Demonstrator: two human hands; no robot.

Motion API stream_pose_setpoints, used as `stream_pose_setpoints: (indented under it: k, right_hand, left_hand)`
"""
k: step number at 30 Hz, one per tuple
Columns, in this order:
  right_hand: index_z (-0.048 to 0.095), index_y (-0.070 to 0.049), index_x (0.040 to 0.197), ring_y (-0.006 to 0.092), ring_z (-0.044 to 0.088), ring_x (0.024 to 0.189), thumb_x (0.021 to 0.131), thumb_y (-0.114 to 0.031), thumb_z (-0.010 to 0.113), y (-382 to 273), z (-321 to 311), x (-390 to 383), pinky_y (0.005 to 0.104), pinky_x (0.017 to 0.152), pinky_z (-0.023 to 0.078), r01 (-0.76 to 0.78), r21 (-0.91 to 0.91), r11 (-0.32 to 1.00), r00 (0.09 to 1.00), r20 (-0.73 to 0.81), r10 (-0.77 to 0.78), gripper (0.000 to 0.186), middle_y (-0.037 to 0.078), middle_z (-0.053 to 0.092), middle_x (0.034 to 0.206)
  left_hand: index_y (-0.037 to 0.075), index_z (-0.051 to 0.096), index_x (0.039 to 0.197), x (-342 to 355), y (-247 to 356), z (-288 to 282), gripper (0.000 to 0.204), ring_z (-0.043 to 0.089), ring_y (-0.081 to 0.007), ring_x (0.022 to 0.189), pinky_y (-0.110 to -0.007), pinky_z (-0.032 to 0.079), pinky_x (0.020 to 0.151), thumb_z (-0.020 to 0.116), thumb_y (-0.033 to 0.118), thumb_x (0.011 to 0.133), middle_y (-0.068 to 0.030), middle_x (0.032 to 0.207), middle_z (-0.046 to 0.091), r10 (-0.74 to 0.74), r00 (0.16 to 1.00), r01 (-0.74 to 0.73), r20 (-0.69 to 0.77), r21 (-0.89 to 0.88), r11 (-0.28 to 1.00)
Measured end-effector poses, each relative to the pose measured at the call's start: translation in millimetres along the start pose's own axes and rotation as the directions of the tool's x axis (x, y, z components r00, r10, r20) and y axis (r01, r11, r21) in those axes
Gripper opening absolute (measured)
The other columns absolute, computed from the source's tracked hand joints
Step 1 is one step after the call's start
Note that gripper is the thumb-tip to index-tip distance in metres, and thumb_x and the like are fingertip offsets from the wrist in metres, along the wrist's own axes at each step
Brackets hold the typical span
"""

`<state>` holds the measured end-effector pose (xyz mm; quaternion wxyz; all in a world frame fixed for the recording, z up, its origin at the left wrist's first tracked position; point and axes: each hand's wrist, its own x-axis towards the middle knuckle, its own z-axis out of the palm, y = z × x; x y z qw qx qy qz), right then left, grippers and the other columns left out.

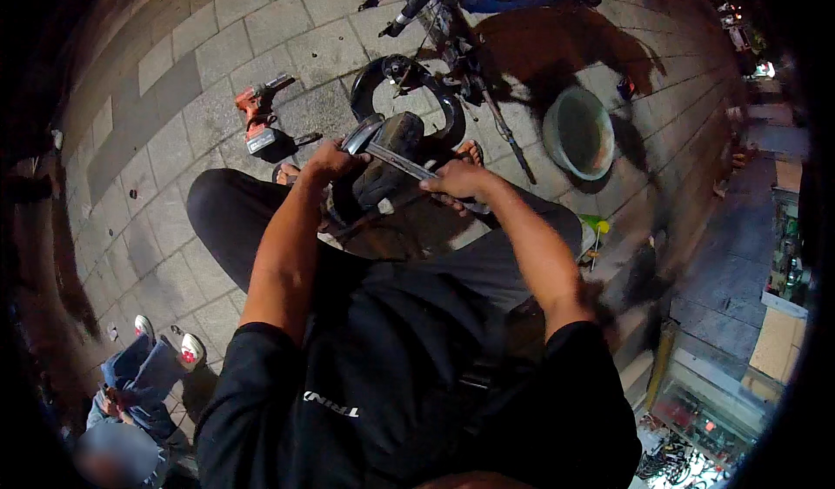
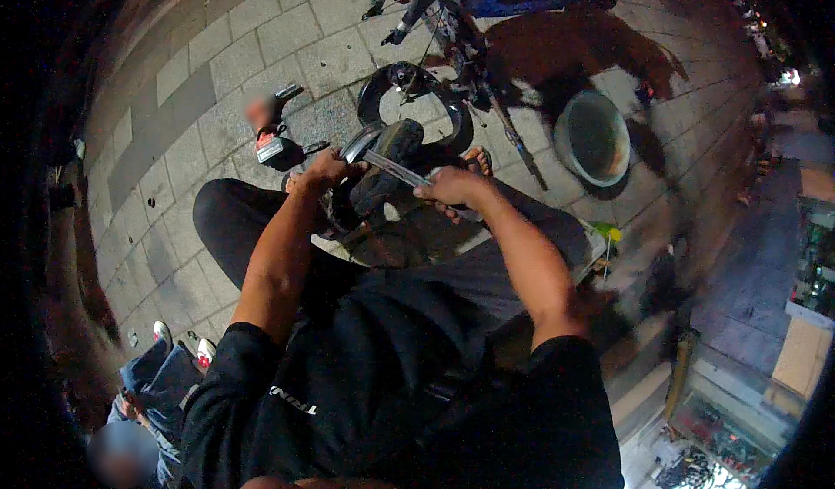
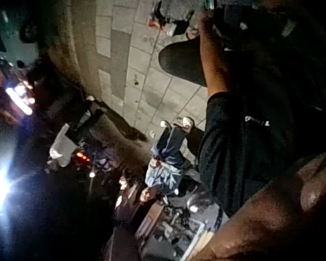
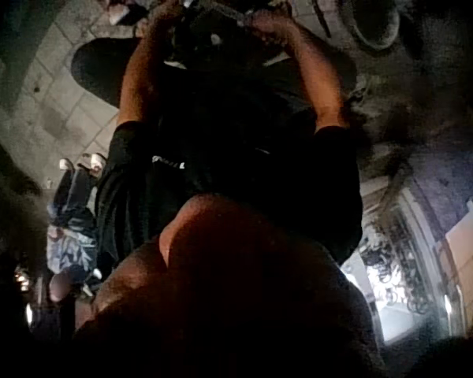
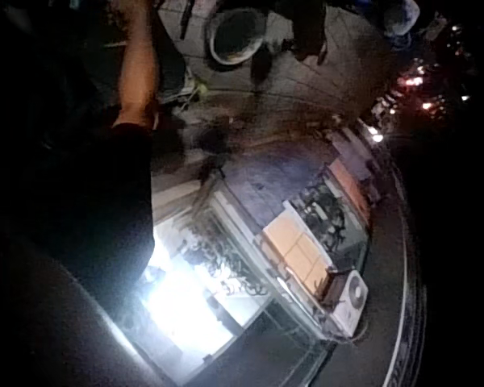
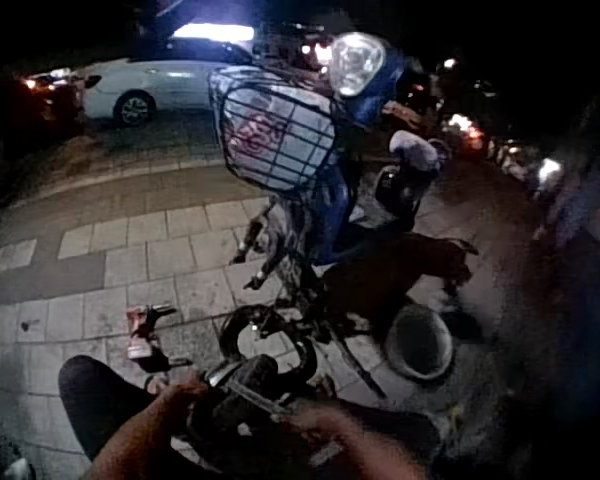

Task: The person works on a blue electric scooter parked on a sidewalk at night. They use a cordless impact wrench to remove the front wheel, then use a tire lever to pry the tire off the rim. The person manipulates the tire and rim by hand, appearing to remove the inner tube.

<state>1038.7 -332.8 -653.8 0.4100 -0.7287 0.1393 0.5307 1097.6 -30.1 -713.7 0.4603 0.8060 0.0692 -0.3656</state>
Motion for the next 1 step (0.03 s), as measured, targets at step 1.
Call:
stream_pose_setpoints:
  k: [1]
  right_hand:
    - [0.064,0.001,0.096,0.0206,0.056,0.045,0.098,-0.044,0.071,-1.6,0.5,-4.6,0.0397,0.044,0.051,0.003,-0.011,1.0,1.0,-0.009,-0.003,0.046,0.007,0.056,0.064]
  left_hand:
    - [0.004,0.072,0.108,-3.3,0.5,0.4,0.038,0.066,-0.0171,0.079,-0.036,0.053,0.073,0.089,0.028,0.083,-0.0066,0.088,0.073,0.011,1.0,-0.011,-0.006,-0.008,1.0]
